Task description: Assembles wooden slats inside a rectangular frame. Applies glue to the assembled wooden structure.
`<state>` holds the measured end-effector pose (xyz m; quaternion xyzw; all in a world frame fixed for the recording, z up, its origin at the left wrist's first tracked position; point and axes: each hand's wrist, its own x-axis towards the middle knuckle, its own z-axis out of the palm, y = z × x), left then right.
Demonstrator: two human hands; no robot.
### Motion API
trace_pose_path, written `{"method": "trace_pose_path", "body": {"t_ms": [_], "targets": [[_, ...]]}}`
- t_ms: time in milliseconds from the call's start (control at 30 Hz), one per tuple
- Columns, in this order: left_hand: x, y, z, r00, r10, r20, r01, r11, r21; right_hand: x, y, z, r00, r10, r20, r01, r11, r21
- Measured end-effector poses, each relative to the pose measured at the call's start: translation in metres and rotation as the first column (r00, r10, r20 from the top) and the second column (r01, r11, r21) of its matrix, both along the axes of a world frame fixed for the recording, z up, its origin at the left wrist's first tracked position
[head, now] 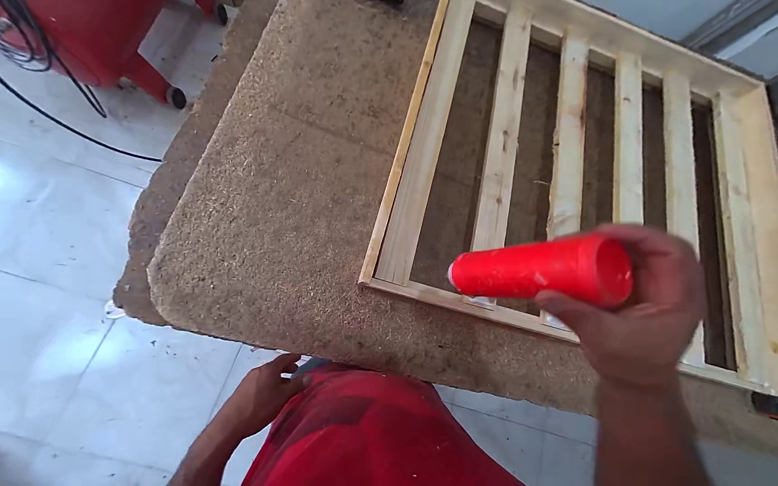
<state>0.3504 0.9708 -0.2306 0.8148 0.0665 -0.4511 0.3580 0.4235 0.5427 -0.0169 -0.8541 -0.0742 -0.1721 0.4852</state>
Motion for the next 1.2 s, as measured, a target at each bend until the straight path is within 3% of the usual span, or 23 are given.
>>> {"method": "trace_pose_path", "body": {"t_ms": [67,100,167,200,233,300,367,400,533,733,933,1033,1200], "targets": [[-0.007,0.007,-0.008,1.000,0.021,-0.001,-0.021,1.000,0.009,0.025,0.032,-0.030,1.000,-0.023,0.012,0.018,0.958,0.285],[-0.011,0.010,-0.010,1.000,0.027,-0.004,-0.027,1.000,0.014,0.034,0.047,-0.050,0.995,-0.060,-0.076,0.079,0.958,0.275],[-0.017,0.018,-0.015,0.999,0.048,-0.001,-0.048,0.999,0.015,0.046,0.064,-0.077,0.938,-0.098,-0.332,0.106,0.994,0.006],[-0.019,0.024,-0.017,0.998,0.069,0.002,-0.069,0.998,0.014,0.050,0.068,-0.085,0.904,-0.082,-0.419,0.048,0.995,-0.091],[-0.022,0.030,-0.020,0.996,0.092,0.007,-0.092,0.996,0.017,0.049,0.072,-0.090,0.890,-0.062,-0.452,0.014,0.994,-0.109],[-0.031,0.044,-0.029,0.990,0.142,0.008,-0.142,0.989,0.033,0.043,0.078,-0.096,0.922,-0.019,-0.386,0.060,0.994,0.094],[-0.043,0.061,-0.044,0.986,0.168,-0.001,-0.167,0.982,0.087,0.040,0.081,-0.105,0.950,0.018,-0.311,0.104,0.922,0.372],[-0.049,0.070,-0.053,0.986,0.166,-0.016,-0.163,0.979,0.124,0.041,0.081,-0.113,0.952,0.031,-0.305,0.108,0.897,0.428],[-0.078,0.103,-0.089,0.985,0.133,-0.112,-0.104,0.965,0.239,0.040,0.081,-0.142,0.930,-0.069,-0.360,0.195,0.924,0.328],[-0.113,0.142,-0.123,0.953,0.184,-0.239,-0.116,0.956,0.270,0.035,0.087,-0.153,0.925,-0.144,-0.350,0.291,0.863,0.413],[-0.103,0.153,-0.116,0.846,0.455,-0.276,-0.400,0.886,0.236,0.026,0.108,-0.165,0.928,-0.147,-0.342,0.291,0.859,0.421],[-0.095,0.170,-0.117,0.780,0.577,-0.243,-0.531,0.815,0.233,0.019,0.097,-0.161,0.905,-0.249,-0.345,0.377,0.846,0.376],[-0.089,0.201,-0.126,0.721,0.653,-0.233,-0.604,0.756,0.253,0.023,0.107,-0.169,0.926,-0.254,-0.279,0.351,0.851,0.390]]}}
